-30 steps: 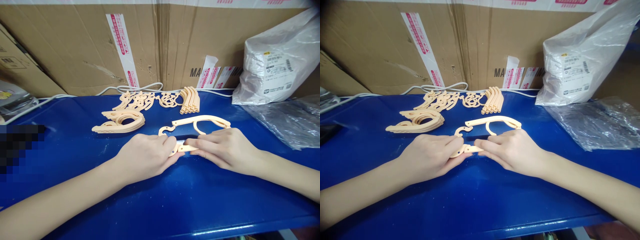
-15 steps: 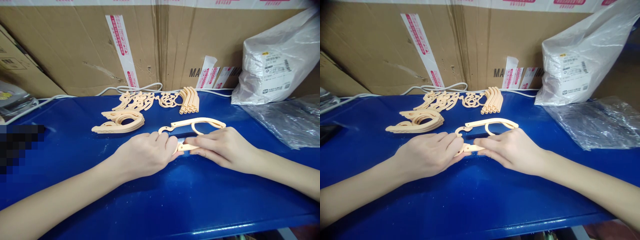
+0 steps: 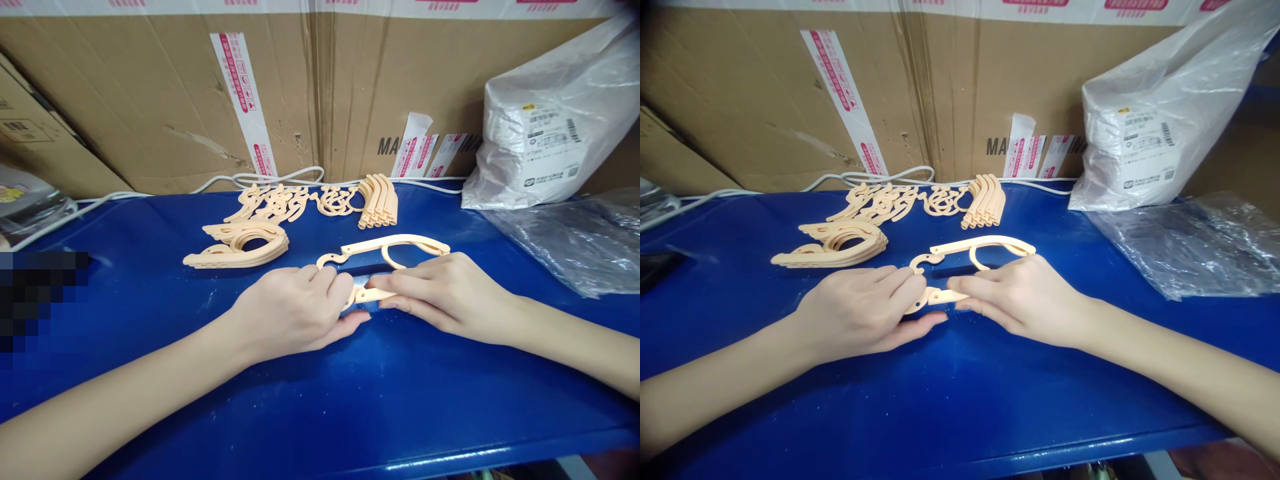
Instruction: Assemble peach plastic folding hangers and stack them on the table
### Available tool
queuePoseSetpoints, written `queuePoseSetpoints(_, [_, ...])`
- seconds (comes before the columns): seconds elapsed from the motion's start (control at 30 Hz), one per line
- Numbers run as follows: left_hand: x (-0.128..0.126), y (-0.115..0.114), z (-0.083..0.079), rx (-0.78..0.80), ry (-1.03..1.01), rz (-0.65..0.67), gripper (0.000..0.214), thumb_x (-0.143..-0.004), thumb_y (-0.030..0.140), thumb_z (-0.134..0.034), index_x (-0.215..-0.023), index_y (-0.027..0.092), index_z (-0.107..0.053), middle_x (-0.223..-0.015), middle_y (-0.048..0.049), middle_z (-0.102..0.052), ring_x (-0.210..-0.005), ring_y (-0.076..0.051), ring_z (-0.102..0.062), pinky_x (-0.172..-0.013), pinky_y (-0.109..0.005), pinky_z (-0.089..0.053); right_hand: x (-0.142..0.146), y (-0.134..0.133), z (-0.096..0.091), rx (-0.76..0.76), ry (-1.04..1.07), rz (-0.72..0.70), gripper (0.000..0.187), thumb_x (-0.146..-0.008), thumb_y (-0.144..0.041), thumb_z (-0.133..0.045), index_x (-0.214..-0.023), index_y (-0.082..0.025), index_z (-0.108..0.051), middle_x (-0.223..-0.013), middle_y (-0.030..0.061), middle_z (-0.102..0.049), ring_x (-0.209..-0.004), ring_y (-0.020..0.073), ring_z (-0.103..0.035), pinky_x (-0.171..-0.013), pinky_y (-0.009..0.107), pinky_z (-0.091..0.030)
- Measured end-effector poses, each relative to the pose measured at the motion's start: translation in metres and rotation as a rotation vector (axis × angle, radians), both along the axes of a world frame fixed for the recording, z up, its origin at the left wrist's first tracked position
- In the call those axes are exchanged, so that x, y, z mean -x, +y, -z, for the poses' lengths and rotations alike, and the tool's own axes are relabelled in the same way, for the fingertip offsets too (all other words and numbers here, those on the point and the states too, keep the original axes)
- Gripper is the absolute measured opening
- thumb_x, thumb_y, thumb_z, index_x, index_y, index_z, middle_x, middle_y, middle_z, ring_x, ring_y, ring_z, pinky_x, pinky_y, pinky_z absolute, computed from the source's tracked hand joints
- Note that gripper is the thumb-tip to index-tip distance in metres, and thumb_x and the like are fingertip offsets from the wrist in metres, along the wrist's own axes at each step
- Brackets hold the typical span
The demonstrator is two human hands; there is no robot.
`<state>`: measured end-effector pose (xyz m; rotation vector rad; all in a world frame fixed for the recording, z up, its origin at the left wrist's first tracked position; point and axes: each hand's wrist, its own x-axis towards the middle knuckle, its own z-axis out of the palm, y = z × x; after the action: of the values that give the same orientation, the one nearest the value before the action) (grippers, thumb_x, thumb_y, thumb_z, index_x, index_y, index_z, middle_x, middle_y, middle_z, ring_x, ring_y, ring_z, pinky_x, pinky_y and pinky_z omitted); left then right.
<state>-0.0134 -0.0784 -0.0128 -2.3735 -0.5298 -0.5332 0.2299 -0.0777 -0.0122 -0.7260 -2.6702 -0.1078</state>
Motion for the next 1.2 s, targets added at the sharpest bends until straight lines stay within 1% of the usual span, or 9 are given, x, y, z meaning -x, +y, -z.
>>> queuePoseSetpoints(0.23, [0.0010,-0.0002,-0.0004,0.002,-0.004,0.005,0.038,-0.089,0.048,-0.059,-0.067,0.019,-0.050,-0.053,0.0041,-0.052,-0.045,-0.013,-0.053,-0.041,-0.028,-0.034,-0.0014,0.0009,0.0000,0.024,-0.003,-0.003,0.032,-0.103,-0.032,-0.039,-0.117,-0.020,-0.065,-0.077,-0.0004,-0.073,-0.058,0.0121,-0.065,-0.054,0.024,-0.041])
queuePoseSetpoints(0.53, [0.0008,-0.0019,-0.0009,0.010,0.005,0.010,0.038,-0.089,0.048,-0.060,-0.066,0.019,-0.050,-0.053,0.0040,-0.052,-0.046,-0.013,-0.053,-0.042,-0.028,-0.035,-0.0018,0.0015,0.0000,0.044,-0.016,0.002,0.032,-0.103,-0.034,-0.040,-0.117,-0.020,-0.065,-0.078,-0.0003,-0.073,-0.060,0.0135,-0.067,-0.055,0.025,-0.043])
queuePoseSetpoints(0.73, [0.0011,-0.0035,0.0008,0.033,-0.010,-0.001,0.038,-0.090,0.047,-0.058,-0.066,0.019,-0.050,-0.053,0.0041,-0.051,-0.046,-0.013,-0.052,-0.042,-0.028,-0.035,-0.0019,0.0033,0.0014,0.075,-0.015,0.011,0.032,-0.103,-0.034,-0.041,-0.117,-0.020,-0.065,-0.085,0.0010,-0.075,-0.065,0.0142,-0.069,-0.058,0.025,-0.045])
queuePoseSetpoints(0.87, [0.0022,-0.0034,0.0017,0.039,-0.019,-0.002,0.039,-0.092,0.047,-0.055,-0.065,0.019,-0.050,-0.052,0.0042,-0.050,-0.045,-0.012,-0.051,-0.042,-0.027,-0.033,-0.0010,0.0017,0.0011,0.056,-0.017,0.015,0.032,-0.103,-0.033,-0.040,-0.116,-0.019,-0.066,-0.079,0.0009,-0.074,-0.059,0.0126,-0.066,-0.056,0.024,-0.044])
queuePoseSetpoints(1.0, [0.0025,-0.0028,0.0017,0.043,-0.027,0.009,0.041,-0.094,0.047,-0.052,-0.064,0.019,-0.049,-0.052,0.0038,-0.050,-0.045,-0.012,-0.051,-0.044,-0.027,-0.034,0.0010,-0.0016,0.0017,0.007,-0.039,0.012,0.030,-0.102,-0.031,-0.041,-0.116,-0.019,-0.065,-0.078,0.0005,-0.073,-0.059,0.0124,-0.065,-0.056,0.025,-0.042])
queuePoseSetpoints(1.13, [0.0031,-0.0029,0.0025,0.057,-0.013,0.041,0.045,-0.099,0.047,-0.044,-0.064,0.019,-0.048,-0.052,0.0037,-0.050,-0.045,-0.012,-0.050,-0.045,-0.026,-0.034,0.0044,-0.0037,0.0046,-0.078,-0.047,-0.056,0.033,-0.104,-0.032,-0.036,-0.112,-0.016,-0.065,-0.071,0.0001,-0.067,-0.054,0.0124,-0.059,-0.054,0.026,-0.041])
queuePoseSetpoints(1.2, [0.0029,-0.0034,0.0034,0.078,0.006,0.068,0.045,-0.101,0.046,-0.041,-0.065,0.019,-0.048,-0.053,0.0035,-0.051,-0.046,-0.012,-0.050,-0.046,-0.026,-0.034,0.0057,-0.0039,0.0058,-0.098,-0.050,-0.087,0.035,-0.104,-0.032,-0.033,-0.108,-0.016,-0.064,-0.069,0.0002,-0.065,-0.054,0.0130,-0.058,-0.054,0.026,-0.041])
